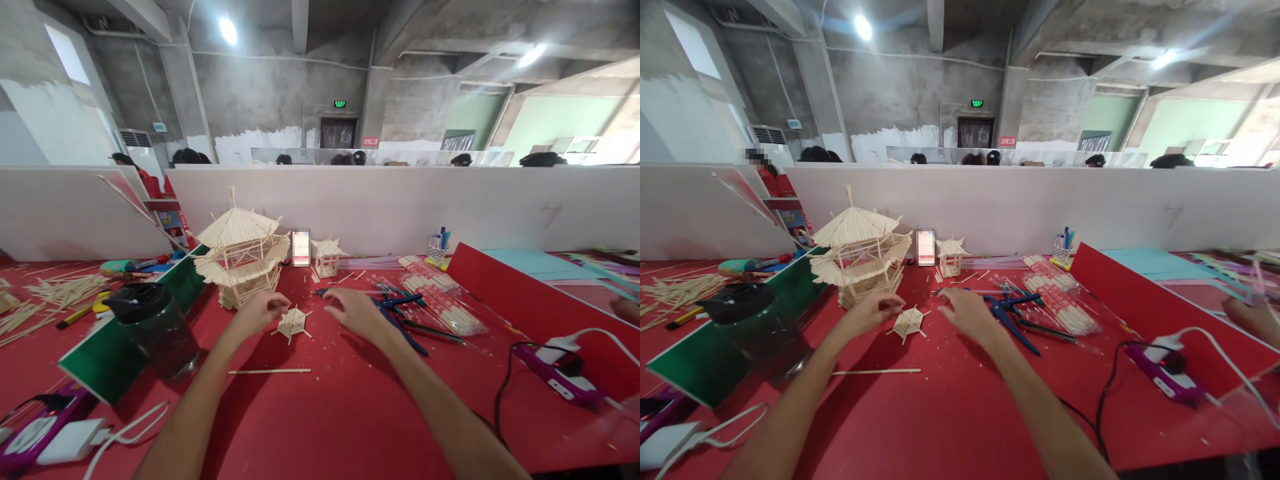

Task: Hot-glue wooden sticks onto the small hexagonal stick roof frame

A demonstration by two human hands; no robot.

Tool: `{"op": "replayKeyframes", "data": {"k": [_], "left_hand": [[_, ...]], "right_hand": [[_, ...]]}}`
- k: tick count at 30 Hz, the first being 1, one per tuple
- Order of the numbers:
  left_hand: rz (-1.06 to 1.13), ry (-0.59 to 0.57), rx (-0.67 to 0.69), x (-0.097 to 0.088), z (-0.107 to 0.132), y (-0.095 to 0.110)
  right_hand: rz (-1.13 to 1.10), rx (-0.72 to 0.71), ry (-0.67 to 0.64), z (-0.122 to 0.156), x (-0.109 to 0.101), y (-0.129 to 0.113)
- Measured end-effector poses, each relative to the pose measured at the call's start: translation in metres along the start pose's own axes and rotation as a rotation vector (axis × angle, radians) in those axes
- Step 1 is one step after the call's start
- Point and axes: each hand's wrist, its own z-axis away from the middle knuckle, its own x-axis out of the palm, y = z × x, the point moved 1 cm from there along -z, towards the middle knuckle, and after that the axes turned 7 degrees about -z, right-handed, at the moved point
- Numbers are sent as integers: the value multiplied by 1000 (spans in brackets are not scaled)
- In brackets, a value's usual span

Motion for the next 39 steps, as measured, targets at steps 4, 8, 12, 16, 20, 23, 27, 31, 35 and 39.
{"op": "replayKeyframes", "data": {"k": [4, 8, 12, 16, 20, 23, 27, 31, 35, 39], "left_hand": [[287, -108, -32, 23, -3, 6], [382, -142, -16, 35, -4, 8], [343, -137, 13, 38, -3, 11], [271, -131, 58, 40, -3, 12], [236, -146, 47, 42, -3, 10], [127, -114, 82, 38, -3, 6], [-191, -58, 26, 29, -2, -7], [-243, -174, -72, 31, -3, -25], [-138, -202, -82, 40, -8, -37], [-96, -200, -92, 44, -12, -42]], "right_hand": [[-159, -114, 16, -6, 37, -20], [-188, -81, 43, -7, 60, -12], [-220, -72, 76, -6, 68, -6], [-199, -98, 68, -6, 72, -8], [-156, -99, 28, -7, 74, -9], [-147, -90, 5, -7, 74, -8], [-153, -65, -23, -7, 78, -5], [-179, -56, -33, -7, 84, -4], [-184, -46, -41, -7, 86, -5], [-187, -50, -36, -7, 88, -7]]}}
